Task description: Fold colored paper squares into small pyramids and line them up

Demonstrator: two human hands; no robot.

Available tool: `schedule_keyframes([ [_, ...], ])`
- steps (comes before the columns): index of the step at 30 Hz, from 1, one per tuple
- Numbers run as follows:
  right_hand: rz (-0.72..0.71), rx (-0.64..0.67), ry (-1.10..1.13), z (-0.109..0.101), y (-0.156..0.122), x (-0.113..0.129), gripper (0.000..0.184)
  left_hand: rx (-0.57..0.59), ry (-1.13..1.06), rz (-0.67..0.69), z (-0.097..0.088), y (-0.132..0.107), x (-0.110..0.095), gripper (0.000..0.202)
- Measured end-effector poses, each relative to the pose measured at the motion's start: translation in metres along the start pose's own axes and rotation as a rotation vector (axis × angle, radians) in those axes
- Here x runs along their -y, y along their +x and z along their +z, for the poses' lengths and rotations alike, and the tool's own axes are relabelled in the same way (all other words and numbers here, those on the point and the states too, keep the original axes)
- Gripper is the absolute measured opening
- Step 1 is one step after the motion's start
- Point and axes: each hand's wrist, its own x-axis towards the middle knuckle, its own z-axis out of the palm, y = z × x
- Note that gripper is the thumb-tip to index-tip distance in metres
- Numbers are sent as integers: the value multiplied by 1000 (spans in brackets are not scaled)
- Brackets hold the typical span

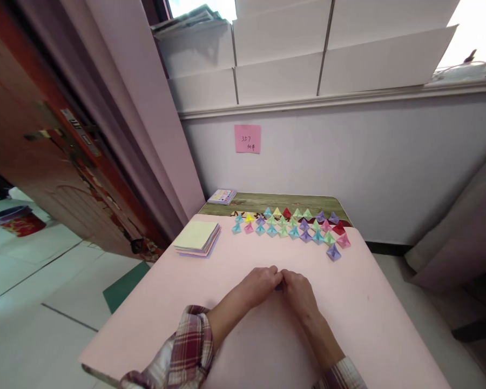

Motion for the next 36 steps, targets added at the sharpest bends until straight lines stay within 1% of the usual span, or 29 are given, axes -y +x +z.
schedule_keyframes([
  [3,23,11,-14,7,1,-2,28,-6,-95,-76,5,0,6,17],
  [5,24,-7,8,10,1,-5,27,-6,-169,-111,7,0,11,16],
  [8,17,-81,81,11,2,-10,26,-28,-264,-157,8,-2,17,15],
  [11,52,-146,194,9,3,-14,32,-78,-359,-203,10,-5,19,15],
  [13,119,-174,326,8,3,-17,37,-112,-433,-224,11,-6,20,14],
  [16,273,-213,568,11,3,-22,40,-175,-525,-259,12,-7,24,12],
  [19,406,-311,746,14,4,-27,44,-296,-564,-341,7,-8,31,11],
  [21,453,-383,814,16,5,-30,47,-385,-568,-418,1,-8,36,13],
  [22,467,-408,835,16,6,-31,49,-403,-563,-440,-2,-8,38,13],
  [23,476,-426,847,16,6,-32,49,-397,-555,-446,-4,-7,39,12],
  [24,481,-436,852,16,7,-32,49,-366,-544,-437,-6,-6,39,11],
  [28,484,-441,837,16,8,-32,47,-134,-450,-328,-7,2,30,10],
  [30,485,-433,824,15,8,-31,44,-60,-363,-303,-5,7,22,12],
  [33,484,-424,820,14,7,-29,42,13,-270,-311,-2,12,12,15],
  [36,484,-409,821,13,6,-28,41,42,-265,-334,-4,14,10,18],
])
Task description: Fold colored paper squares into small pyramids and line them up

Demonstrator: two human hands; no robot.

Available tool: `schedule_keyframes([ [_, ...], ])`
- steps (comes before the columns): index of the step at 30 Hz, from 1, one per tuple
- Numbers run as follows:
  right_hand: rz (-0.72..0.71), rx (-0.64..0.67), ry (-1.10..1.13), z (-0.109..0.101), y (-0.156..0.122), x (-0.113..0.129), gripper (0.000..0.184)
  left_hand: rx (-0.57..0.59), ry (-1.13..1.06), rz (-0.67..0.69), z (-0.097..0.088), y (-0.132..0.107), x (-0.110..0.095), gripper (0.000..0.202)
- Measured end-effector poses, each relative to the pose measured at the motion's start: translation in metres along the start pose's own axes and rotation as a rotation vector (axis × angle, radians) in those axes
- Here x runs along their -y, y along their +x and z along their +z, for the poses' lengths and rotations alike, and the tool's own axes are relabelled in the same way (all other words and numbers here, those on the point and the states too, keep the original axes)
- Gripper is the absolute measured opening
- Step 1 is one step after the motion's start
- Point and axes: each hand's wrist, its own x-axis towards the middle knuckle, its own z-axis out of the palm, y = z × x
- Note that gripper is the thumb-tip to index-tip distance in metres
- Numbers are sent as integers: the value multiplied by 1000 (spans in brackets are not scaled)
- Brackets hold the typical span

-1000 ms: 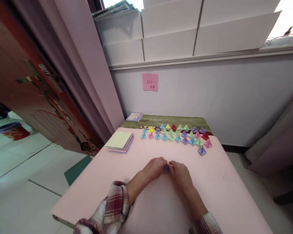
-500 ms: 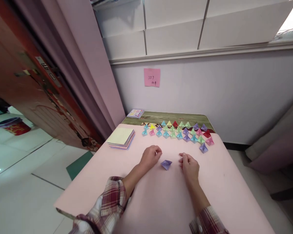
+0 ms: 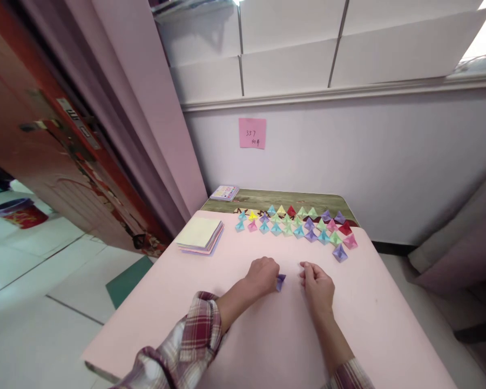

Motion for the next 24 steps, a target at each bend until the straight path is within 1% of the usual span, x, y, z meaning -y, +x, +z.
schedule_keyframes([
  [2,14,11,-3,0,-1,0,40,1,-14,-36,-9,4,5,17],
  [3,23,16,-1,1,-1,-1,40,-6,-24,-61,-17,9,10,16],
  [6,39,28,19,1,-2,-2,40,-58,-55,-169,-51,33,34,15],
  [10,34,36,-41,2,-3,0,39,-203,-77,-383,-101,88,74,18],
  [12,-4,44,-135,4,-4,2,39,-258,-98,-493,-116,119,90,21],
  [13,-43,54,-199,6,-5,2,39,-270,-114,-541,-120,134,97,21],
  [15,-156,59,-329,13,-6,0,39,-279,-148,-621,-120,161,108,22],
  [17,-272,70,-422,21,-5,-6,41,-269,-179,-678,-113,184,117,22],
  [18,-308,74,-462,26,-4,-10,42,-258,-193,-698,-108,194,120,24],
  [21,-363,64,-536,37,0,-23,45,-209,-229,-744,-93,219,129,33],
  [24,-384,48,-561,44,4,-32,46,-181,-248,-763,-81,236,134,36],
])
